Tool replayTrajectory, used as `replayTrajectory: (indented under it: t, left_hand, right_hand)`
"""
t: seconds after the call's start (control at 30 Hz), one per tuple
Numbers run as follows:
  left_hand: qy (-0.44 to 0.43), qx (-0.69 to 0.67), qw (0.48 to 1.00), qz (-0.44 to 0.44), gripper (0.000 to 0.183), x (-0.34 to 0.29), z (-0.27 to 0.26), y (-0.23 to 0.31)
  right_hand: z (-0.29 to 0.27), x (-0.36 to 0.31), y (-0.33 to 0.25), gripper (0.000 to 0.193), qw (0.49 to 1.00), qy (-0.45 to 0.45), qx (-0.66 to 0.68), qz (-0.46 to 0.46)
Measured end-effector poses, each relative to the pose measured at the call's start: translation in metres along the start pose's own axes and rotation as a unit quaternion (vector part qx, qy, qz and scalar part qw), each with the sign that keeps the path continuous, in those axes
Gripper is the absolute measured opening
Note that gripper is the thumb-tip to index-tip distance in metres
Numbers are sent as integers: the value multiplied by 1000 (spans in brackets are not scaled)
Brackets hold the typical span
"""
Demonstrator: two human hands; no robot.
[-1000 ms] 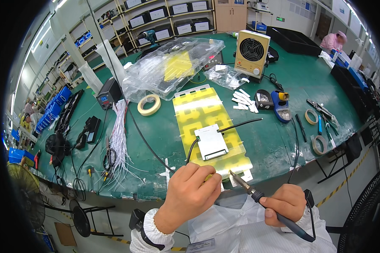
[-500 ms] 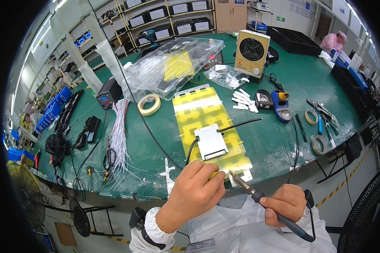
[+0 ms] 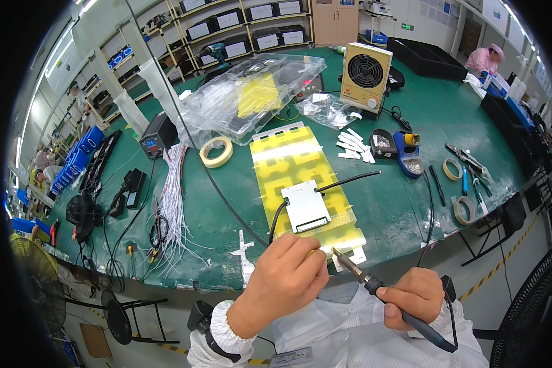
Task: The recorder is assembling electronic components by applying adhesive strips and mounting a control board onto a battery pack.
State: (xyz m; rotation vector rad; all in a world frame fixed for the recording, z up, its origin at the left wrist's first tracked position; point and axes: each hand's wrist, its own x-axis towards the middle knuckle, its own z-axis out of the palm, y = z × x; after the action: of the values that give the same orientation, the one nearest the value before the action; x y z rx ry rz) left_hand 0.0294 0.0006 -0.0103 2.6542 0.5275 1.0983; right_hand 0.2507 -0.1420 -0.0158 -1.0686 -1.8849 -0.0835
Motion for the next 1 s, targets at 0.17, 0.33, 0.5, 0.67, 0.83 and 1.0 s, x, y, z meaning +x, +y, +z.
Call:
replayTrajectory:
  t: [0.17, 0.33, 0.5, 0.67, 0.83, 1.0]
  left_hand:
    - [-8, 22, 1000, 13, 19, 3, 1, -1]
    - [-6, 47, 999, 12, 18, 4, 1, -1]
    - [-9, 75, 997, -2, 19, 3, -4, 3]
    - [53, 158, 986, -13, 24, -2, -31, 14]
    - [51, 135, 989, -14, 26, -5, -35, 14]
    - [68, 71, 995, -28, 24, -12, -30, 8]
  right_hand:
    - [-2, 0, 0, 21, 1000, 0, -1, 2]
    - [1, -1, 1, 20, 1000, 4, 5, 2]
    - [0, -2, 1, 20, 1000, 0, 0, 1]
    - [-2, 0, 1, 19, 1000, -7, -3, -3]
    - [1, 0, 0, 18, 1000, 8, -2, 2]
    - [-2, -1, 0, 18, 1000, 20, -2, 6]
